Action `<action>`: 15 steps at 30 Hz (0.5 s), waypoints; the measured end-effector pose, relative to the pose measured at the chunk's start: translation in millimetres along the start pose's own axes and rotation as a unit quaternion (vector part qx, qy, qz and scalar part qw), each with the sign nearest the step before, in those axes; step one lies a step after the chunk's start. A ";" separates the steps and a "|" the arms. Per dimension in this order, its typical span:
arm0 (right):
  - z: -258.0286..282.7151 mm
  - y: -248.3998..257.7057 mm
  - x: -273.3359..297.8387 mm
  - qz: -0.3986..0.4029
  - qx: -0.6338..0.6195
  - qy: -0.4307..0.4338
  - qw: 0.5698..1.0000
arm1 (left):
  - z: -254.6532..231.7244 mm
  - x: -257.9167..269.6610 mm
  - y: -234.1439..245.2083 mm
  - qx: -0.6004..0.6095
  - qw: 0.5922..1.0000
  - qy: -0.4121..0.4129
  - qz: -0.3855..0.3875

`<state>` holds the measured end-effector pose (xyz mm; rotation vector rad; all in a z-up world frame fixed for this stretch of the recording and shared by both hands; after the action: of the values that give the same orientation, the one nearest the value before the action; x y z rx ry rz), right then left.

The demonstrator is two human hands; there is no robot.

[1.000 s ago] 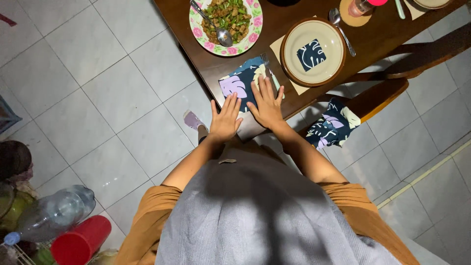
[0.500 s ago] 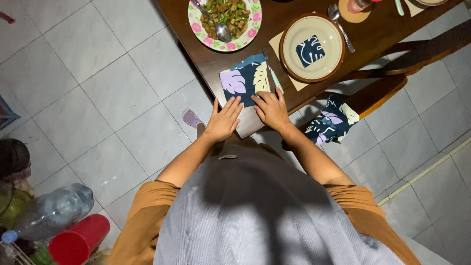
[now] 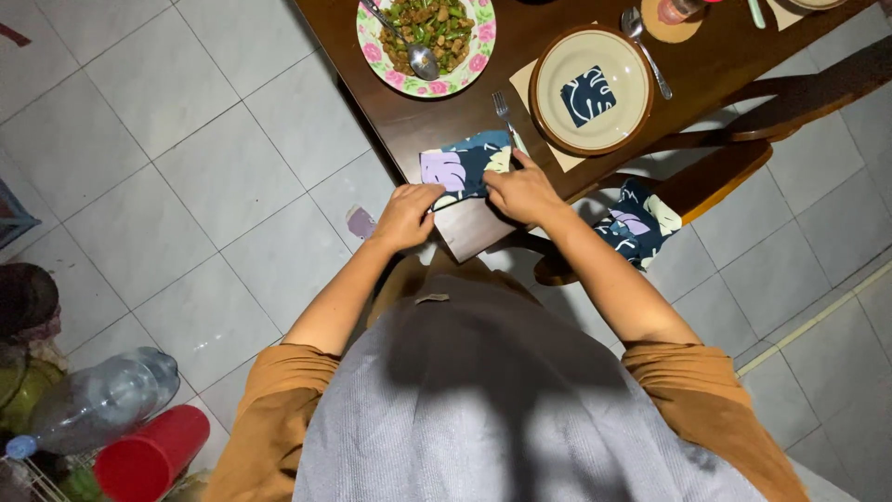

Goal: The person retrieves a patterned cloth from a storage area, walks to the dining table, and folds it into a small square. They then place the folded cloth onto a plate on the table.

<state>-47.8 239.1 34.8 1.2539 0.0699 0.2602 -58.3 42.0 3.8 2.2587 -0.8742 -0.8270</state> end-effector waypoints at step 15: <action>-84.9 -52.4 -37.3 0.048 -0.303 -0.260 0.916 | 86.0 5.1 -16.2 0.129 0.924 0.283 -0.221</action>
<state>-92.2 294.3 -44.7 0.6713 -0.5018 0.0147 -110.3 24.0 -64.4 2.7633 -0.2092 -0.1916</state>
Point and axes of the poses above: each hand's wrist, its own x-axis away from the middle knuckle, its own y-axis out of the back of the hand, z = x × y, the point moved 8 cm from there along -x, towards the middle knuckle, and after that the axes turned 11 degrees about -y, right-handed, at the moved point
